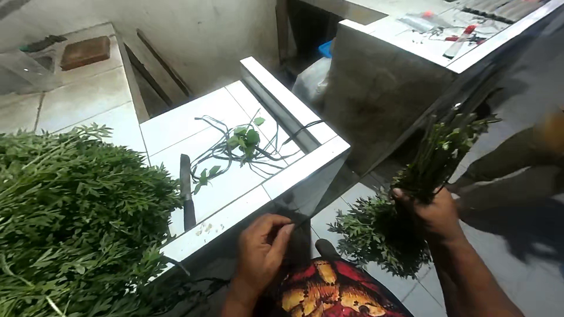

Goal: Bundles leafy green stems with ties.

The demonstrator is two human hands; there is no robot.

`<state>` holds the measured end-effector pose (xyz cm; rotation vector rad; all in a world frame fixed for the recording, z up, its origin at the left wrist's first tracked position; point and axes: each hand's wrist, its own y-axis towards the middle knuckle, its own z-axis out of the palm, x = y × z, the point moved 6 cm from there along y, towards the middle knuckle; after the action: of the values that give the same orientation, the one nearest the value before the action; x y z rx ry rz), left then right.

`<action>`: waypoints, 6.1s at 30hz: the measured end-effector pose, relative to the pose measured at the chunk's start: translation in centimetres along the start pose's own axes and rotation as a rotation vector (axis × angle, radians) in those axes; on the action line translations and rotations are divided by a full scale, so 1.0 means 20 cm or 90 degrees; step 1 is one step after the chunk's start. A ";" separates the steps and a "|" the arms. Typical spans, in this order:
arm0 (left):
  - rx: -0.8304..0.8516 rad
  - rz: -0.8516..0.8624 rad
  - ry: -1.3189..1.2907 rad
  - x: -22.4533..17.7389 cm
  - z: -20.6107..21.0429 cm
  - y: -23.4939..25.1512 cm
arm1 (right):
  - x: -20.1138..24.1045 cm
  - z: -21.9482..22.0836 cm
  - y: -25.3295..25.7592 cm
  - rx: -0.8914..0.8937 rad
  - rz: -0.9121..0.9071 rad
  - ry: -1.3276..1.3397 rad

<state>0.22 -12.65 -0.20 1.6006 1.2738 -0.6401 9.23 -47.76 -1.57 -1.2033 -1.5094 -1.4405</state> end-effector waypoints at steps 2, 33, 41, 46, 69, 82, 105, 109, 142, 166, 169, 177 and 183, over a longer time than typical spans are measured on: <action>-0.058 0.001 0.047 -0.04 -0.04 0.11 | -0.09 -0.04 0.04 0.023 0.016 0.004; -0.382 -0.241 -0.043 0.10 -0.08 1.04 | -0.81 -0.53 0.60 0.162 0.220 0.097; -0.229 -0.491 0.704 0.10 -0.47 0.80 | -0.82 -0.43 0.65 0.203 0.234 0.100; -0.155 -0.305 0.672 0.08 -0.09 0.93 | -0.82 -0.38 0.64 0.237 0.218 0.082; -0.060 -0.533 0.625 0.52 -0.13 1.08 | -0.93 -0.47 0.68 0.228 0.244 0.016; -0.005 -0.504 0.622 0.34 -0.25 1.07 | -0.79 -0.23 0.47 0.256 0.271 0.018; -0.223 -0.078 -0.072 -0.40 -0.33 0.51 | -0.54 -0.15 0.32 0.251 0.237 0.088; -0.297 -0.293 -0.045 -0.11 -0.15 0.01 | -0.44 -0.05 0.27 0.313 0.219 0.110; -0.342 -0.352 0.456 -0.30 -0.10 -1.08 | 0.08 1.34 -0.46 0.992 0.066 0.015; 0.048 0.015 0.436 -0.38 -0.21 0.09 | 0.23 0.76 -0.35 0.795 -0.449 -0.280; 0.031 -0.082 0.201 -0.06 -0.09 0.05 | 0.25 0.60 -0.17 0.643 -0.402 -0.175; -0.081 0.009 0.049 -0.15 0.54 0.00 | 0.08 0.62 0.24 0.557 -0.156 -0.360; -0.264 0.080 0.104 -0.28 0.35 0.26 | 0.20 0.93 0.24 0.678 -0.112 -0.429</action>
<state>4.42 -21.37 3.46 1.3909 1.3118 -0.1529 14.40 -29.10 1.57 -0.8658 -2.3995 -0.1081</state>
